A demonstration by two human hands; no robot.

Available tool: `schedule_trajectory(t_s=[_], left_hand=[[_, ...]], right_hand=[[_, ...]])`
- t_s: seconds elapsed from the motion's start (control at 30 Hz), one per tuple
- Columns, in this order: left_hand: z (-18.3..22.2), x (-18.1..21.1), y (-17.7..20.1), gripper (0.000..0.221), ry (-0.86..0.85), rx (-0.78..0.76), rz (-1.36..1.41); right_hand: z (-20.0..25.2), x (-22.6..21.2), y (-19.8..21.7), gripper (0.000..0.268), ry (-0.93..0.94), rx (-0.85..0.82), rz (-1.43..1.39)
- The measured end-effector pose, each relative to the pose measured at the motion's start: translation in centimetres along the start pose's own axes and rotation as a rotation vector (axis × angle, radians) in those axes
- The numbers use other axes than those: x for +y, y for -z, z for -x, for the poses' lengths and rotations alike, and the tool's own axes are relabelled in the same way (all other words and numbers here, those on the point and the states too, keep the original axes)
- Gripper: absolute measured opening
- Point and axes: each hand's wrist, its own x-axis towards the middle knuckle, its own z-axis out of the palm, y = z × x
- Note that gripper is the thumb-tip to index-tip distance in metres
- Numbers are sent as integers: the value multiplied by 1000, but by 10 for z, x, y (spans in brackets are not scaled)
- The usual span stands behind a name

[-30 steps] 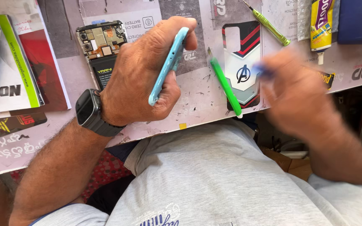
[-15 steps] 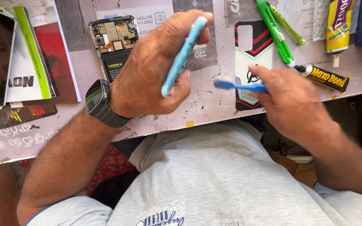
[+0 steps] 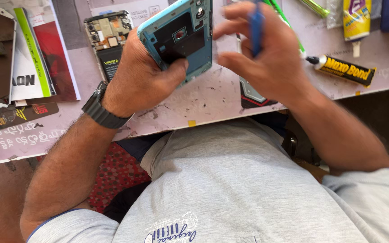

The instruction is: The person cleans the inside of a light blue smartphone back cover using a toothbrush and a green utility knife. They then apply adhesive from a yellow tube along the edges of the cover. The person continues to scrape and clean the cover with the knife and toothbrush.

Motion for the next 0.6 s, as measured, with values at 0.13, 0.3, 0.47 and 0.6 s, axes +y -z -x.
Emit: schedule_trajectory(t_s=[0.13, 0.3, 0.47, 0.6], left_hand=[[5, 9, -7, 25, -70, 60, -132], [15, 14, -18, 30, 35, 173, -291], [30, 17, -39, 48, 168, 322, -402], [34, 22, -56, 64, 265, 403, -384]], right_hand=[[-17, 11, -15, 19, 175, -20, 27], [-24, 19, -17, 15, 262, 11, -32], [-34, 15, -20, 20, 161, -14, -321], [-38, 0, -20, 19, 96, -47, -286]])
